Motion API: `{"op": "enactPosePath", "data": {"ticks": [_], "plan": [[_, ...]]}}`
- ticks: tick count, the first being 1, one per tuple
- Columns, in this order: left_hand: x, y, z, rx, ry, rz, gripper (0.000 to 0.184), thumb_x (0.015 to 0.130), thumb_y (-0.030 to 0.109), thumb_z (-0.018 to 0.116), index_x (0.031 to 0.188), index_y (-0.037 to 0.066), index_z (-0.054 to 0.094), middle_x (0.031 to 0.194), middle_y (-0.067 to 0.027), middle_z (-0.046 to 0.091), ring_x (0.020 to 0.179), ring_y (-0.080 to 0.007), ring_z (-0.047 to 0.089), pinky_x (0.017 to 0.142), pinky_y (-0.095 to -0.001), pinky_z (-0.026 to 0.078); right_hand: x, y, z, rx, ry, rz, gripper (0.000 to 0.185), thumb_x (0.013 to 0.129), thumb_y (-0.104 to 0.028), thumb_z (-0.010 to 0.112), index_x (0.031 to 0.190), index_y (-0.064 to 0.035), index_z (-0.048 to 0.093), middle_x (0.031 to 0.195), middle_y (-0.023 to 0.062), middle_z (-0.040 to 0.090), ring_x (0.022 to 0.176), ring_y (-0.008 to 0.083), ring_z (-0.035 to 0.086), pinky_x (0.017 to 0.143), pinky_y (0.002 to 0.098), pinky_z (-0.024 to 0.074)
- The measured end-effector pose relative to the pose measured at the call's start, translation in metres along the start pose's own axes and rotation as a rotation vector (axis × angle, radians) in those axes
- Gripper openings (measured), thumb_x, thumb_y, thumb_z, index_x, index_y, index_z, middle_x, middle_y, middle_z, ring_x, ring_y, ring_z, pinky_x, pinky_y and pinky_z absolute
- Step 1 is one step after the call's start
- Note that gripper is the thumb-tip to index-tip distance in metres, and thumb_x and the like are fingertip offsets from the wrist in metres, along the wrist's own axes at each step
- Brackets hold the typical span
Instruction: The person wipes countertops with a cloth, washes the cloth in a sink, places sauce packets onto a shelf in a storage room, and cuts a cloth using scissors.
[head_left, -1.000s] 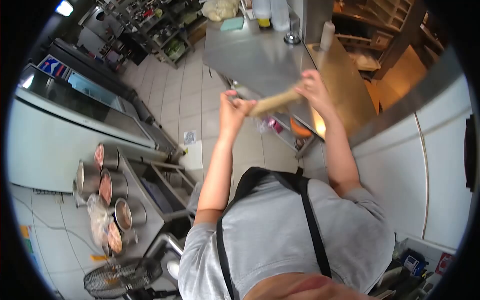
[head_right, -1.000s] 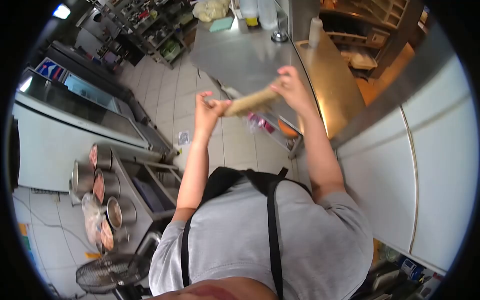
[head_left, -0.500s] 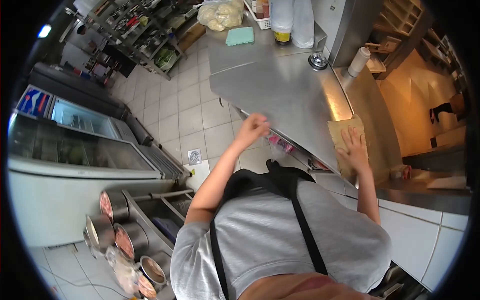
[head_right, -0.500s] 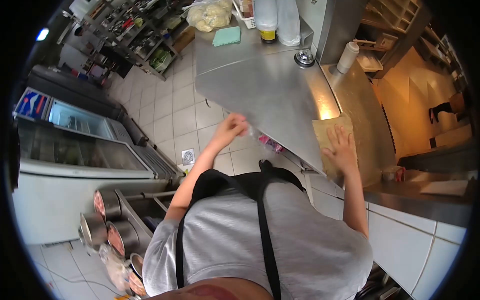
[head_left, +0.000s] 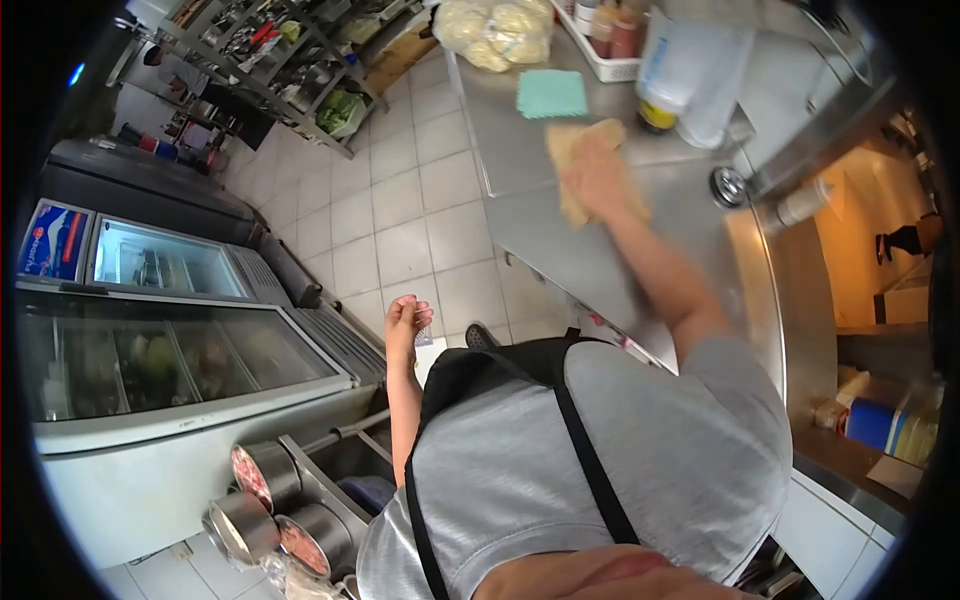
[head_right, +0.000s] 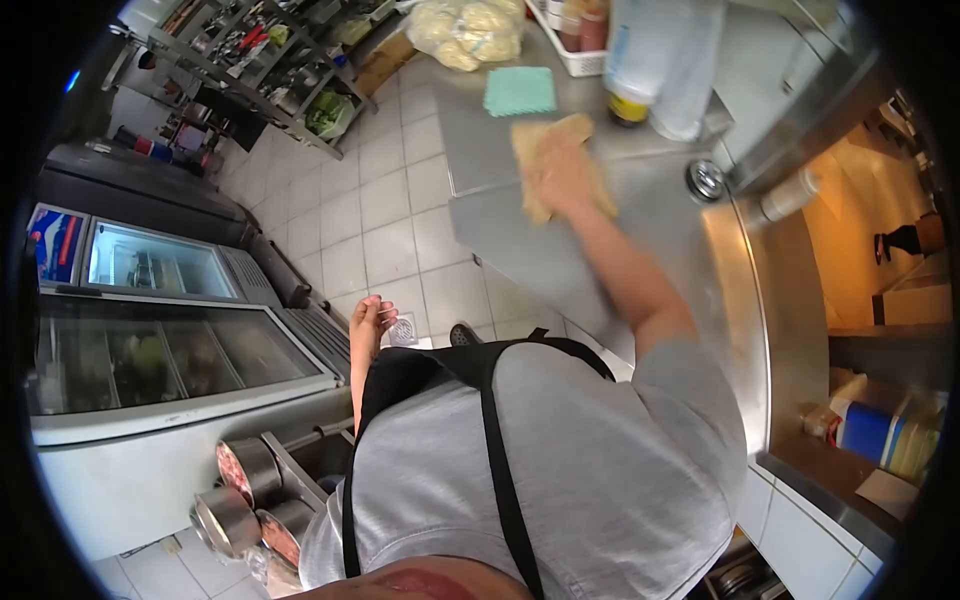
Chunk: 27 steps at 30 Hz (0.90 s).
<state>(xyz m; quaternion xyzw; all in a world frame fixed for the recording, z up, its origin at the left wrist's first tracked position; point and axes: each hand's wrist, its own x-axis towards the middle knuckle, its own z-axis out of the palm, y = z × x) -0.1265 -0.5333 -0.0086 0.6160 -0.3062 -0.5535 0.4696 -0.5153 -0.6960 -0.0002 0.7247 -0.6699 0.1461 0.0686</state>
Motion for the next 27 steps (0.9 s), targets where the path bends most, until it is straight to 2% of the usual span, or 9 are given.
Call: {"op": "enactPosePath", "data": {"ticks": [1,4,10,14,18,21,24,26,27], "plan": [[0.018,0.004,-0.011,-0.010,0.003,-0.021,0.014,0.089,0.018,0.048,0.095,0.006,0.051,0.083,-0.0072,0.060,0.071,-0.0152,0.059,0.065,-0.0266,0.048,0.004,-0.030,-0.003,-0.006,-0.083,-0.160,0.061,0.087,-0.038,0.041,0.131,0.0030,0.030,0.135,0.0217,0.030,0.129,0.0323,0.022,0.107,0.0411,0.0150],[0.068,0.023,-0.056,0.033,0.017,-0.004,0.015,0.089,0.019,0.048,0.097,0.006,0.051,0.084,-0.0071,0.060,0.071,-0.0150,0.059,0.064,-0.0262,0.048,0.016,-0.099,0.029,0.219,0.048,-0.218,0.061,0.086,-0.038,0.041,0.131,0.0019,0.030,0.137,0.0190,0.028,0.130,0.0315,0.020,0.107,0.0418,0.0148],[0.155,0.087,-0.115,0.100,0.021,0.056,0.015,0.089,0.017,0.048,0.098,0.006,0.051,0.084,-0.0074,0.060,0.072,-0.0141,0.059,0.064,-0.0255,0.048,0.121,-0.120,0.057,0.189,0.031,-0.213,0.060,0.084,-0.033,0.047,0.133,-0.0038,0.029,0.139,0.0162,0.027,0.130,0.0289,0.022,0.107,0.0404,0.0152],[0.208,0.104,-0.111,0.124,-0.155,0.044,0.018,0.089,0.018,0.048,0.100,0.004,0.051,0.086,-0.0083,0.061,0.073,-0.0144,0.059,0.065,-0.0252,0.048,0.161,-0.131,0.063,0.234,-0.042,-0.260,0.061,0.074,-0.015,0.054,0.132,-0.0094,0.034,0.140,0.0115,0.026,0.131,0.0277,0.020,0.108,0.0414,0.0155],[0.258,0.128,-0.082,0.220,-0.449,0.026,0.021,0.089,0.020,0.048,0.100,0.002,0.050,0.087,-0.0091,0.061,0.075,-0.0154,0.060,0.066,-0.0259,0.048,0.208,-0.151,0.085,0.132,-0.023,-0.157,0.056,0.075,-0.010,0.053,0.129,-0.0072,0.038,0.139,0.0099,0.028,0.131,0.0263,0.022,0.107,0.0397,0.0188],[0.303,0.152,-0.058,0.270,-0.560,0.003,0.022,0.089,0.022,0.049,0.100,0.003,0.050,0.088,-0.0091,0.061,0.076,-0.0156,0.059,0.068,-0.0266,0.047,0.244,-0.165,0.095,0.029,0.021,-0.150,0.053,0.073,-0.002,0.052,0.125,-0.0067,0.043,0.134,0.0113,0.037,0.124,0.0293,0.033,0.102,0.0389,0.0288],[0.356,0.173,-0.037,0.275,-0.621,0.000,0.023,0.089,0.024,0.049,0.099,0.004,0.051,0.086,-0.0078,0.060,0.077,-0.0151,0.059,0.069,-0.0266,0.047,0.293,-0.185,0.109,0.282,0.046,-0.006,0.047,0.076,0.000,0.051,0.122,-0.0077,0.046,0.125,0.0123,0.047,0.112,0.0273,0.047,0.093,0.0349,0.0388],[0.397,0.191,-0.026,0.267,-0.698,-0.058,0.023,0.089,0.027,0.049,0.099,0.006,0.050,0.092,-0.0082,0.059,0.083,-0.0156,0.058,0.074,-0.0282,0.047,0.327,-0.207,0.136,1.293,0.062,0.264,0.037,0.082,-0.002,0.050,0.119,-0.0078,0.049,0.113,0.0097,0.054,0.098,0.0214,0.055,0.084,0.0302,0.0433],[0.414,0.199,-0.018,0.266,-0.694,-0.054,0.023,0.089,0.027,0.049,0.099,0.006,0.050,0.092,-0.0082,0.059,0.083,-0.0156,0.058,0.074,-0.0282,0.047,0.340,-0.219,0.143,1.433,0.022,0.255,0.032,0.087,-0.005,0.047,0.118,-0.0078,0.049,0.107,0.0076,0.056,0.096,0.0150,0.053,0.082,0.0263,0.0428]]}}
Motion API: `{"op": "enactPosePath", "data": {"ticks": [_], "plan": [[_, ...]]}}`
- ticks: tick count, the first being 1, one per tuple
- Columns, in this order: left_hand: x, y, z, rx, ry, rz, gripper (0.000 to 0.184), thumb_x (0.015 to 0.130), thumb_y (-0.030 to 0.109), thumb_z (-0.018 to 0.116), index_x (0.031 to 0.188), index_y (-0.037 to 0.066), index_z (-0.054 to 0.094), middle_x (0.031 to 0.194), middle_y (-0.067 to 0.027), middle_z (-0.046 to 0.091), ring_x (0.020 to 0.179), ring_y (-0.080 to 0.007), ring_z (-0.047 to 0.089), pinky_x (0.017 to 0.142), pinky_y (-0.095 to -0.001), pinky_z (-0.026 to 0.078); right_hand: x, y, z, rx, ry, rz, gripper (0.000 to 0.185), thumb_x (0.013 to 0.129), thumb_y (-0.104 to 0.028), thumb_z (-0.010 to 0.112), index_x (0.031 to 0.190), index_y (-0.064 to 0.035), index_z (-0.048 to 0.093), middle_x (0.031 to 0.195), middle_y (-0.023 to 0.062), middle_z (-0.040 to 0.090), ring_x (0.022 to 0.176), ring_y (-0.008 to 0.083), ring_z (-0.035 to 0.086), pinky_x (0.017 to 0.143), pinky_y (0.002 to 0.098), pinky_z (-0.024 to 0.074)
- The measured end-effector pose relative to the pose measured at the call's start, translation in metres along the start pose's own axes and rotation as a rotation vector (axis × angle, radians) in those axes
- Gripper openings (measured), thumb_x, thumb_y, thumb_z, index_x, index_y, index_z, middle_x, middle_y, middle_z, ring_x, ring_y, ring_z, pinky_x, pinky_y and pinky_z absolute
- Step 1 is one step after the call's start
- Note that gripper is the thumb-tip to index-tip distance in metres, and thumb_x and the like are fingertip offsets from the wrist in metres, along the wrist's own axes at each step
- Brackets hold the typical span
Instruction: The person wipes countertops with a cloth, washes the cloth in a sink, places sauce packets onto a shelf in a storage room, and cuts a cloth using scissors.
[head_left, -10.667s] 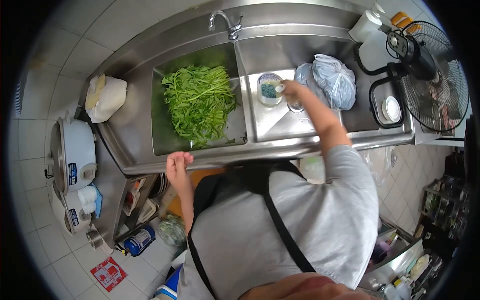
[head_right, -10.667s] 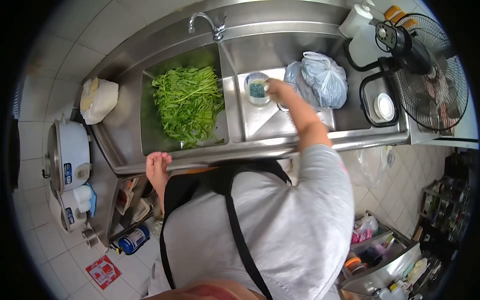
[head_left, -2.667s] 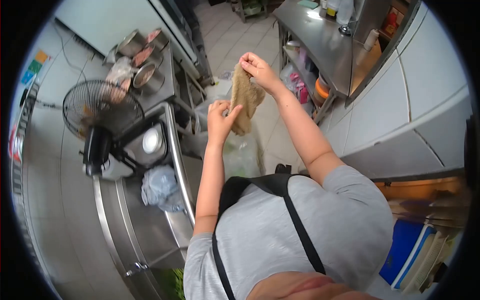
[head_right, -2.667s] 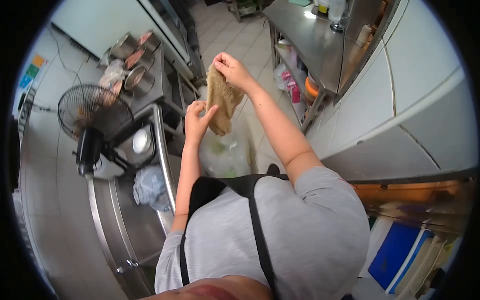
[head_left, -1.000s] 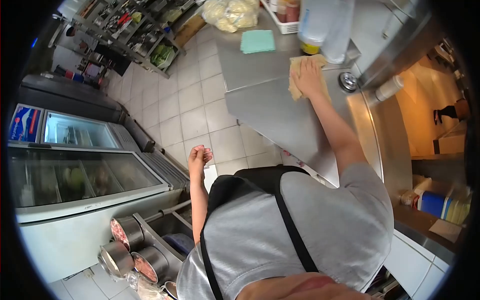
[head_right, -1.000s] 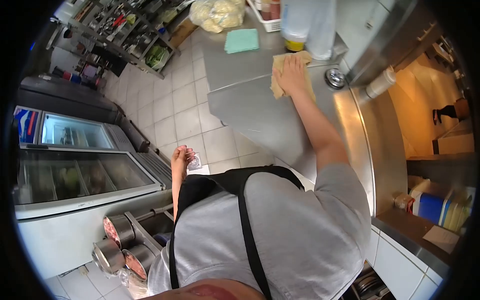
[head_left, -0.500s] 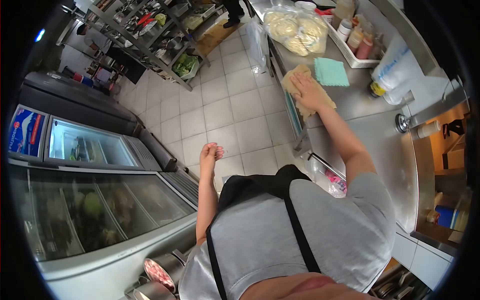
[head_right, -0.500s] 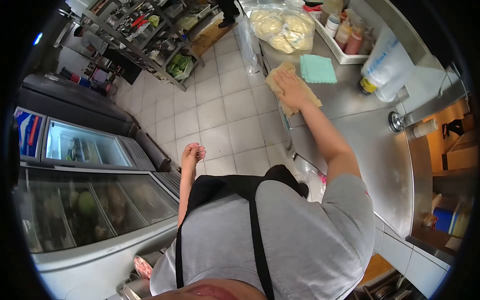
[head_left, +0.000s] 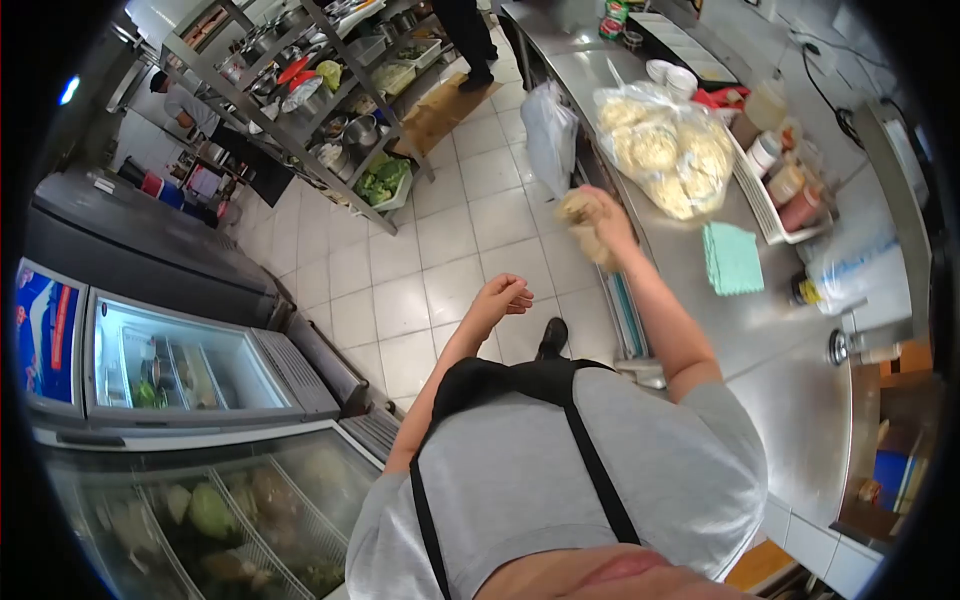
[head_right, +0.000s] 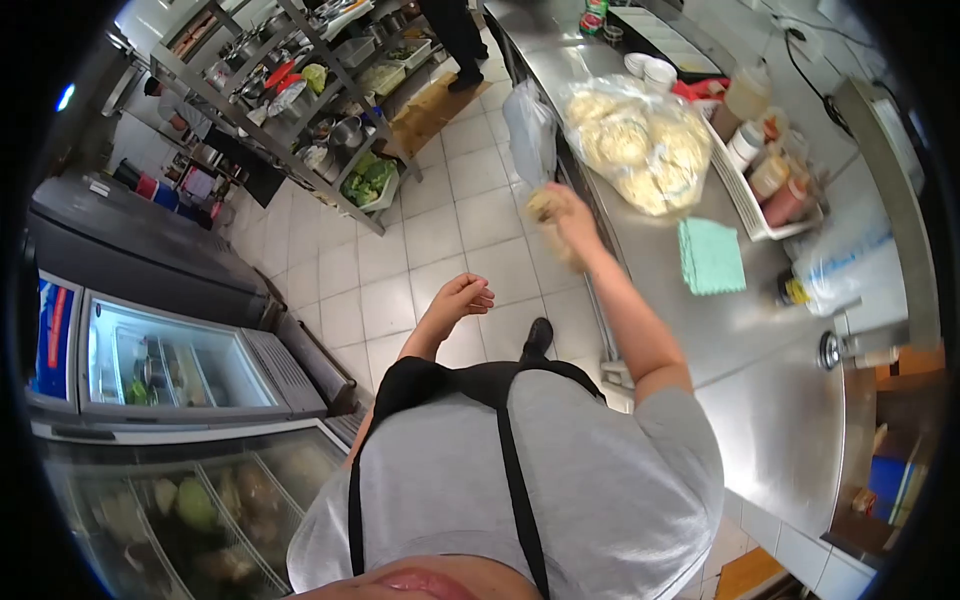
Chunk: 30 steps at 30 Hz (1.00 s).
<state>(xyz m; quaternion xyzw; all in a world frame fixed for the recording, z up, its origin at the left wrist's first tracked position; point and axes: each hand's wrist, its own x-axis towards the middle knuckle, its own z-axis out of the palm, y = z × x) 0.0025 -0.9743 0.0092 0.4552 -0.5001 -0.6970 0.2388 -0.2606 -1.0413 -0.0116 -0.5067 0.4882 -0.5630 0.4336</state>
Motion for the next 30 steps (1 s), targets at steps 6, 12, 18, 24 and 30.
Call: {"op": "enactPosePath", "data": {"ticks": [6,12,18,24,30], "plan": [[0.089,0.080,-0.044,-0.780,-0.031,-0.022,0.047,0.091,0.039,0.039,0.121,0.003,0.038,0.114,-0.0126,0.049,0.107,-0.0237,0.048,0.091,-0.0405,0.040,0.071,-0.030,0.099,0.008,-0.326,0.027,0.042,0.083,-0.026,0.058,0.118,-0.0055,0.047,0.112,0.0120,0.052,0.104,0.0245,0.051,0.088,0.0340,0.0409],[0.194,0.109,-0.097,-0.713,0.173,0.182,0.038,0.094,0.022,0.033,0.123,-0.001,0.036,0.115,-0.0147,0.051,0.101,-0.0276,0.053,0.085,-0.0394,0.044,0.124,-0.040,0.074,-0.586,-0.200,-0.298,0.042,0.082,-0.031,0.055,0.115,-0.0050,0.049,0.116,0.0137,0.048,0.103,0.0292,0.051,0.084,0.0354,0.0423],[0.312,0.243,-0.055,-0.416,-0.160,0.263,0.032,0.087,0.015,0.049,0.115,-0.001,0.048,0.106,-0.0127,0.057,0.096,-0.0224,0.057,0.083,-0.0335,0.045,0.097,-0.056,0.014,-0.675,-0.112,-0.003,0.027,0.086,-0.023,0.053,0.103,-0.0039,0.057,0.097,0.0129,0.058,0.086,0.0279,0.058,0.075,0.0343,0.0451],[0.462,0.306,0.010,0.385,-0.148,0.524,0.053,0.083,0.031,0.054,0.123,0.000,0.040,0.116,-0.0183,0.048,0.108,-0.0279,0.047,0.091,-0.0346,0.037,0.016,-0.039,0.015,-0.516,0.357,0.308,0.029,0.088,-0.024,0.051,0.106,-0.0028,0.057,0.092,0.0114,0.059,0.082,0.0219,0.058,0.074,0.0313,0.0446],[0.475,0.213,0.017,0.518,-0.117,1.150,0.053,0.077,0.017,0.059,0.120,-0.005,0.037,0.118,-0.0228,0.041,0.114,-0.0372,0.034,0.097,-0.0446,0.026,-0.078,0.064,0.047,0.028,0.750,0.838,0.040,0.085,-0.038,0.052,0.107,-0.0039,0.056,0.091,0.0072,0.060,0.082,0.0164,0.059,0.067,0.0290,0.0465]]}}
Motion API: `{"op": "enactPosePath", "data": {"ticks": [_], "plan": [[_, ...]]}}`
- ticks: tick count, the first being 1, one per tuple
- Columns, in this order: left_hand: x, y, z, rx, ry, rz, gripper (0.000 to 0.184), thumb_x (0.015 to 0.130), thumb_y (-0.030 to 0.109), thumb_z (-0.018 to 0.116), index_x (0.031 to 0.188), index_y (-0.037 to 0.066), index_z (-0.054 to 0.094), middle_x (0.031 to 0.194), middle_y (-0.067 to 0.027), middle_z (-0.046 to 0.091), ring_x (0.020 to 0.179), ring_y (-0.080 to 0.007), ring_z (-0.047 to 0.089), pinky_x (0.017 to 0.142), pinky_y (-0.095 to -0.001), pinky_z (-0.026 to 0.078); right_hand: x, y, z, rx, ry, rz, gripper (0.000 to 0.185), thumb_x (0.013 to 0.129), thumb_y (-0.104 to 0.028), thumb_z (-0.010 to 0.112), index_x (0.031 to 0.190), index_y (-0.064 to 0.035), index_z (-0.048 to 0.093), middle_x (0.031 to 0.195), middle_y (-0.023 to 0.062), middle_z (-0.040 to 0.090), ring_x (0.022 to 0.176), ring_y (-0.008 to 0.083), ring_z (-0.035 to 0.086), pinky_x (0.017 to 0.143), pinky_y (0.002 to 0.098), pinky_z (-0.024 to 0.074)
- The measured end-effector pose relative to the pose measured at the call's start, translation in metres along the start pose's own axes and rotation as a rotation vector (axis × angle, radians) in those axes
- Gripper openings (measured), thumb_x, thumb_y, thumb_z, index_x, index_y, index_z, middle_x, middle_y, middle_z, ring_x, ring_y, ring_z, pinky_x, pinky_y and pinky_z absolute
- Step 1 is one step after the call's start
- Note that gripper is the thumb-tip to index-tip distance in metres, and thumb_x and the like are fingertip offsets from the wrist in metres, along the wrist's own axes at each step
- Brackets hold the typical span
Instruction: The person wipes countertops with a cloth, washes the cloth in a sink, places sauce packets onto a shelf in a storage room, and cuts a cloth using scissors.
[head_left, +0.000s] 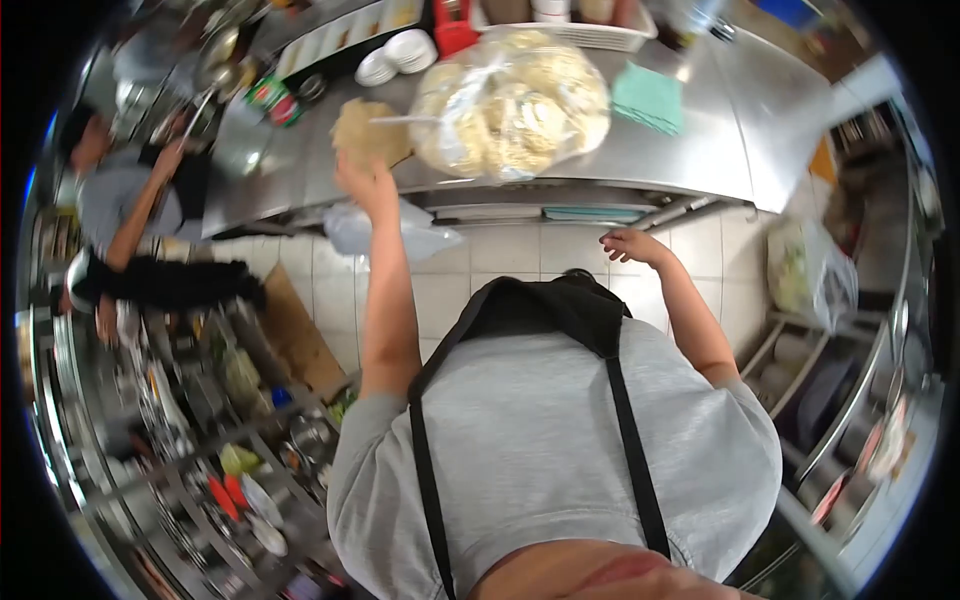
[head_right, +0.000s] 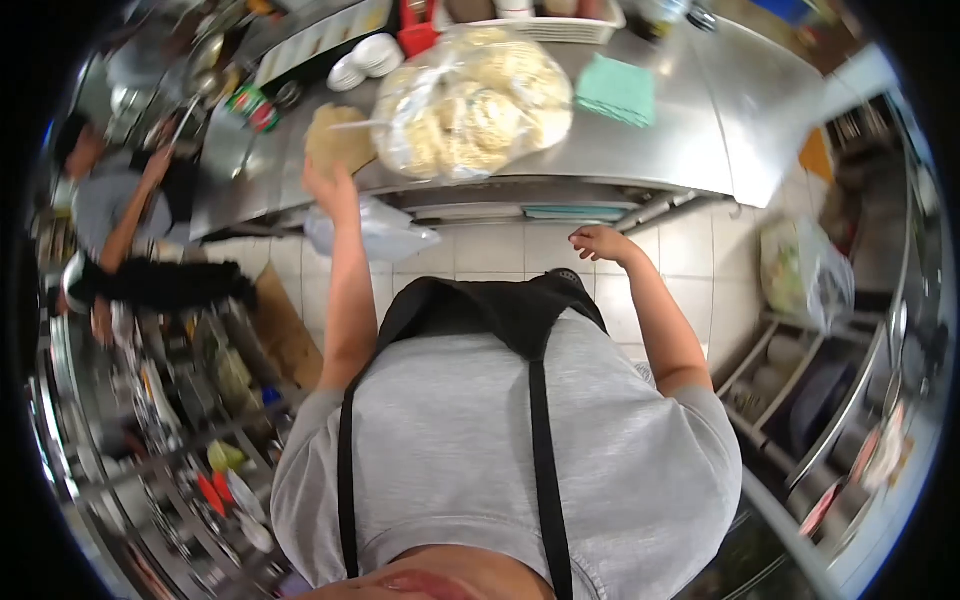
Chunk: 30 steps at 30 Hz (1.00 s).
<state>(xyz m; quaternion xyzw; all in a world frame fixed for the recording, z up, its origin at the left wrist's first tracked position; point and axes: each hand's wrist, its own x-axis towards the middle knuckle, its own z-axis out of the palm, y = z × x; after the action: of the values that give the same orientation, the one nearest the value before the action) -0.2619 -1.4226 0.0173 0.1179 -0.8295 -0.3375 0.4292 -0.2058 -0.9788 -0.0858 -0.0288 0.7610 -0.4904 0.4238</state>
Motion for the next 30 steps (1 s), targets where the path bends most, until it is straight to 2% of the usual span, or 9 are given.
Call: {"op": "enactPosePath", "data": {"ticks": [10,12,14,17,18,19,21,26,30], "plan": [[-0.175,-0.041,-0.028,0.162,-0.728,0.149,0.033,0.072,0.008,0.057,0.103,-0.001,0.049,0.099,-0.0200,0.050,0.100,-0.0362,0.045,0.090,-0.0431,0.033,0.048,0.142,0.011,0.438,0.447,0.224,0.030,0.084,-0.028,0.049,0.104,-0.0069,0.056,0.088,0.0098,0.059,0.074,0.0222,0.060,0.062,0.0361,0.0492],[-0.226,-0.120,-0.017,0.304,-1.145,-0.194,0.034,0.073,0.011,0.056,0.104,0.000,0.052,0.099,-0.0238,0.053,0.100,-0.0382,0.049,0.089,-0.0437,0.037,0.080,0.219,0.009,-0.155,0.243,0.367,0.024,0.084,-0.026,0.048,0.097,-0.0085,0.058,0.073,0.0082,0.059,0.061,0.0216,0.060,0.049,0.0335,0.0491],[-0.275,-0.172,-0.034,0.523,-1.447,-0.378,0.034,0.072,0.012,0.056,0.104,0.000,0.052,0.099,-0.0240,0.053,0.100,-0.0385,0.049,0.089,-0.0436,0.037,0.078,0.252,0.018,-0.022,0.041,0.689,0.035,0.088,-0.035,0.044,0.109,-0.0084,0.050,0.103,0.0134,0.057,0.081,0.0252,0.061,0.061,0.0452,0.0495],[-0.327,-0.190,-0.078,0.683,-1.661,-0.595,0.035,0.072,0.012,0.055,0.105,0.000,0.052,0.100,-0.0243,0.054,0.099,-0.0388,0.050,0.088,-0.0435,0.038,0.040,0.274,0.024,0.247,0.093,0.740,0.042,0.086,-0.032,0.050,0.108,0.0033,0.048,0.090,0.0159,0.061,0.069,0.0266,0.062,0.052,0.0435,0.0512],[-0.339,-0.185,-0.094,0.702,-1.681,-0.666,0.035,0.072,0.012,0.055,0.105,0.000,0.052,0.100,-0.0244,0.054,0.099,-0.0389,0.050,0.088,-0.0434,0.039,0.034,0.292,0.018,-0.218,-0.106,0.545,0.036,0.084,-0.027,0.054,0.109,-0.0007,0.050,0.086,0.0137,0.063,0.067,0.0248,0.063,0.052,0.0425,0.0516],[-0.346,-0.180,-0.107,0.712,-1.682,-0.736,0.035,0.072,0.012,0.055,0.105,0.000,0.052,0.100,-0.0245,0.054,0.099,-0.0390,0.050,0.088,-0.0434,0.039,0.040,0.315,0.013,-0.695,-0.311,0.312,0.033,0.082,-0.021,0.058,0.110,-0.0046,0.052,0.081,0.0115,0.065,0.065,0.0231,0.064,0.053,0.0414,0.0520],[-0.357,-0.172,-0.125,0.713,-1.641,-0.848,0.035,0.072,0.013,0.055,0.105,0.000,0.052,0.100,-0.0247,0.054,0.099,-0.0392,0.050,0.088,-0.0433,0.039,0.051,0.368,0.014,-0.186,0.052,0.370,0.013,0.078,-0.014,0.059,0.090,-0.0106,0.063,0.072,0.0100,0.065,0.064,0.0218,0.064,0.053,0.0397,0.0508],[-0.337,-0.140,-0.127,0.697,-1.393,-0.915,0.036,0.072,0.013,0.054,0.106,0.000,0.053,0.101,-0.0252,0.055,0.098,-0.0398,0.052,0.087,-0.0430,0.041,0.064,0.299,-0.005,-0.678,-0.070,0.343,0.007,0.077,-0.012,0.059,0.083,-0.0097,0.063,0.069,0.0096,0.064,0.063,0.0221,0.063,0.052,0.0400,0.0503],[-0.309,-0.116,-0.110,0.532,-0.413,-0.962,0.041,0.071,0.011,0.054,0.107,-0.006,0.049,0.103,-0.0276,0.053,0.099,-0.0391,0.051,0.088,-0.0413,0.041,0.073,0.281,-0.016,-0.834,-0.116,0.264,0.004,0.075,-0.010,0.059,0.077,-0.0089,0.063,0.067,0.0092,0.064,0.061,0.0224,0.062,0.052,0.0402,0.0499]]}}
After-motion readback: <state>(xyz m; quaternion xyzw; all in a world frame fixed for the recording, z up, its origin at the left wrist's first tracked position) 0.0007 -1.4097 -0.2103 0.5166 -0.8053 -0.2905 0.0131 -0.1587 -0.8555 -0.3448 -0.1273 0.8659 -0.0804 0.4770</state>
